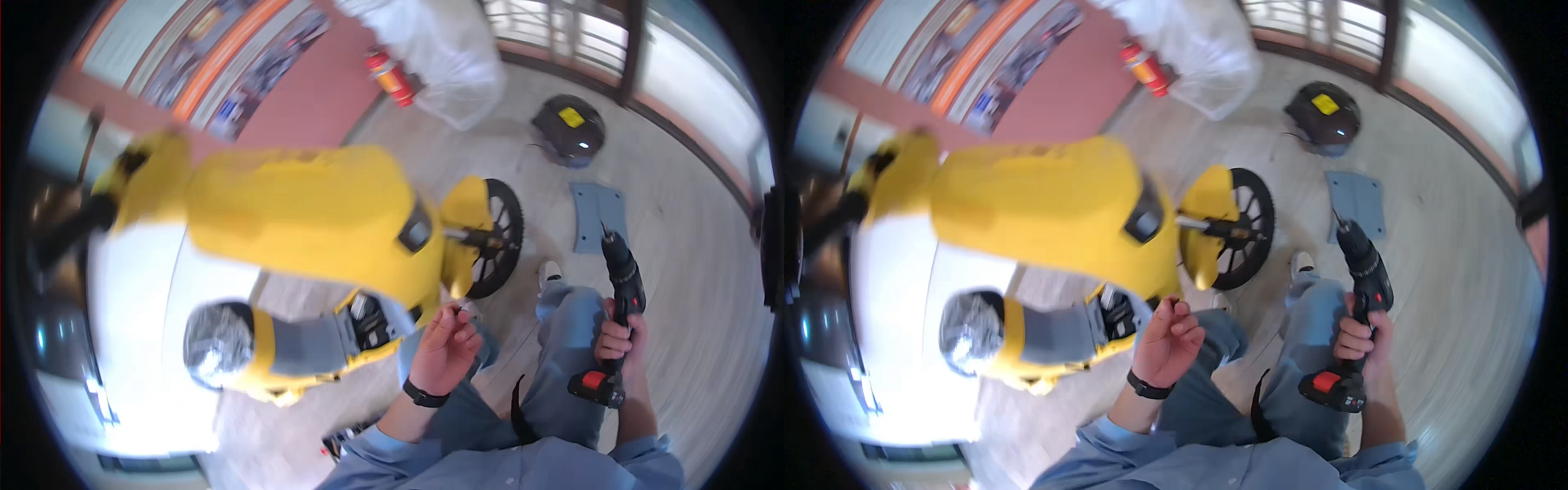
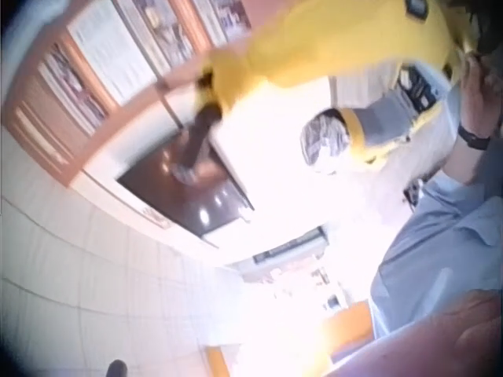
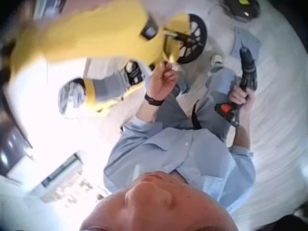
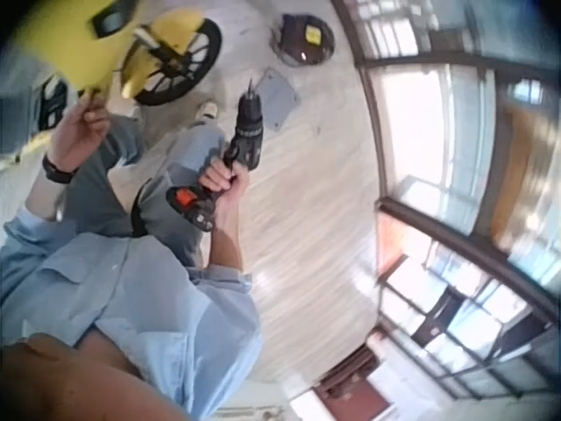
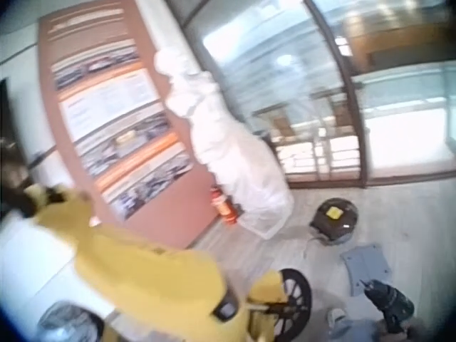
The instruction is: Using a power drill to remove and reinstall the front fender component of a yellow electric scooter.
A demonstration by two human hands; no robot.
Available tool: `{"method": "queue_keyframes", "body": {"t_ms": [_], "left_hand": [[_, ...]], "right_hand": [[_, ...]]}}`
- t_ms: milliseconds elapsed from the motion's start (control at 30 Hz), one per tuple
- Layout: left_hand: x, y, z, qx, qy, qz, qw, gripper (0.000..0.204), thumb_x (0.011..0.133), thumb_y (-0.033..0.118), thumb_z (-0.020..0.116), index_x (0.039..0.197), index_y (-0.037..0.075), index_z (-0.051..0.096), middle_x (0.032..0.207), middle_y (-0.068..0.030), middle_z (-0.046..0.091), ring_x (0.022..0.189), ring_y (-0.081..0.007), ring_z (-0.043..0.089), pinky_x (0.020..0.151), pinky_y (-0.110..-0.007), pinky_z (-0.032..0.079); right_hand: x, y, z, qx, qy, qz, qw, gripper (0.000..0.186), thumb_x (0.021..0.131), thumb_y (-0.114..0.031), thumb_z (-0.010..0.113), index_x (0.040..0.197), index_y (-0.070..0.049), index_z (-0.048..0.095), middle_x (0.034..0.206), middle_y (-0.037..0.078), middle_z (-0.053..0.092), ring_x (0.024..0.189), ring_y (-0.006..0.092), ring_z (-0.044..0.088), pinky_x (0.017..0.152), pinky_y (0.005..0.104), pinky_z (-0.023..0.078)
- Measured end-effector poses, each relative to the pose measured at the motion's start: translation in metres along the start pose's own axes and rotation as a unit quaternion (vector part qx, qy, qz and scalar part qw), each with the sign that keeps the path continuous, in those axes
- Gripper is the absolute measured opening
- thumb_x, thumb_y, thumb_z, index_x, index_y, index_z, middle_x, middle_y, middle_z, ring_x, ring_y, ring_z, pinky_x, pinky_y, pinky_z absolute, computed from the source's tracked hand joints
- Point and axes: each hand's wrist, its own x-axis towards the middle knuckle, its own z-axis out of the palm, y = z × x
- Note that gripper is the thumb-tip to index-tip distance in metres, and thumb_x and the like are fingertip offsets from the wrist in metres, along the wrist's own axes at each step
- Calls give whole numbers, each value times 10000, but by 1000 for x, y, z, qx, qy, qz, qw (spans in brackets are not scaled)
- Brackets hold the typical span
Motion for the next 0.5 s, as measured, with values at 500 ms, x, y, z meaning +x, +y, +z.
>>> {"method": "queue_keyframes", "body": {"t_ms": [500], "left_hand": [[-438,-46,-476,-20,722,389,572,65,802,44,682,865,48,663,733,-50,658,586,-131,600,496,-239,458]], "right_hand": [[2,-40,14,-319,83,68,942,389,964,-116,474,1308,49,401,707,1,360,537,61,368,521,206,358]]}}
